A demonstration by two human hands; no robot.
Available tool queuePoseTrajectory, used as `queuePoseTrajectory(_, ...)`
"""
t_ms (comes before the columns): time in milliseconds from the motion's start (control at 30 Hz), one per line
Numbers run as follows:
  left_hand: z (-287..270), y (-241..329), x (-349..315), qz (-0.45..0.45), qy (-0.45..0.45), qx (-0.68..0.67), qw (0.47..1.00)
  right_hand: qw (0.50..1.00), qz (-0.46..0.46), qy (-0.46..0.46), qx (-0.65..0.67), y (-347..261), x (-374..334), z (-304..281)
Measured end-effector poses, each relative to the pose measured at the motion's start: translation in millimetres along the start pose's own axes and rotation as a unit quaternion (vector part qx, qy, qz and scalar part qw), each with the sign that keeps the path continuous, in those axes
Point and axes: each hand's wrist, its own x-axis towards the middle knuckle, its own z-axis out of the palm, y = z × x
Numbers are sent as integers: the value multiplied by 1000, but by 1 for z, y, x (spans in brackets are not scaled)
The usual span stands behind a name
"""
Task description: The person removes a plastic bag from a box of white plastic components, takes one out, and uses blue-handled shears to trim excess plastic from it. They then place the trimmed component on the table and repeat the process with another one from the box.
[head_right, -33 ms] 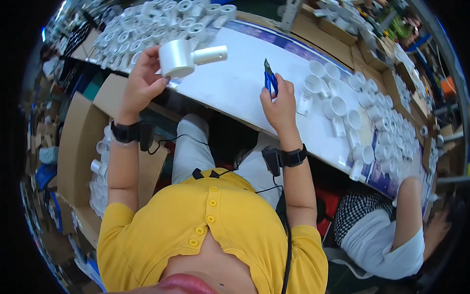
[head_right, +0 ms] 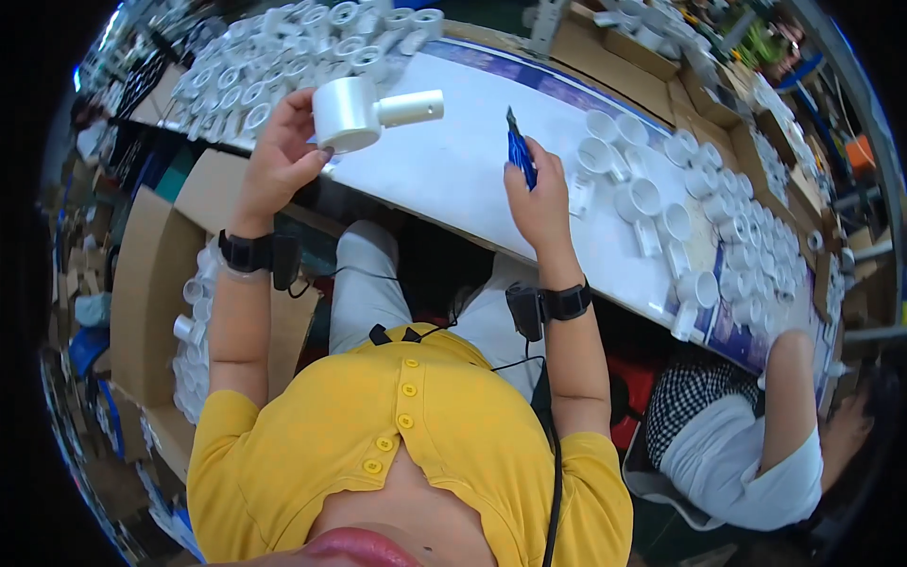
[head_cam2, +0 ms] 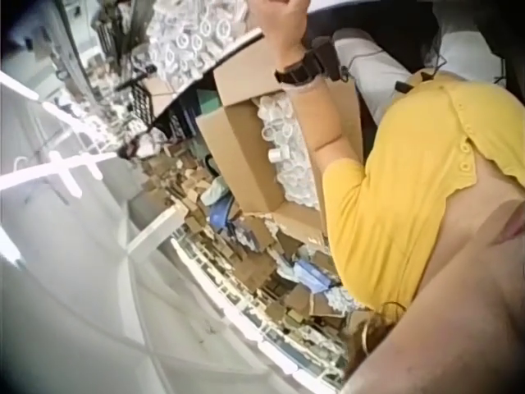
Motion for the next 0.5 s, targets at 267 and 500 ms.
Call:
queuePoseTrajectory(267,60,-28,42,-26,-149,-96,984,704,184,-132,673,-3,0,-55)
queuePoseTrajectory(500,78,-31,44,-5,-186,-91,978,660,282,-79,692,-28,-13,-55)
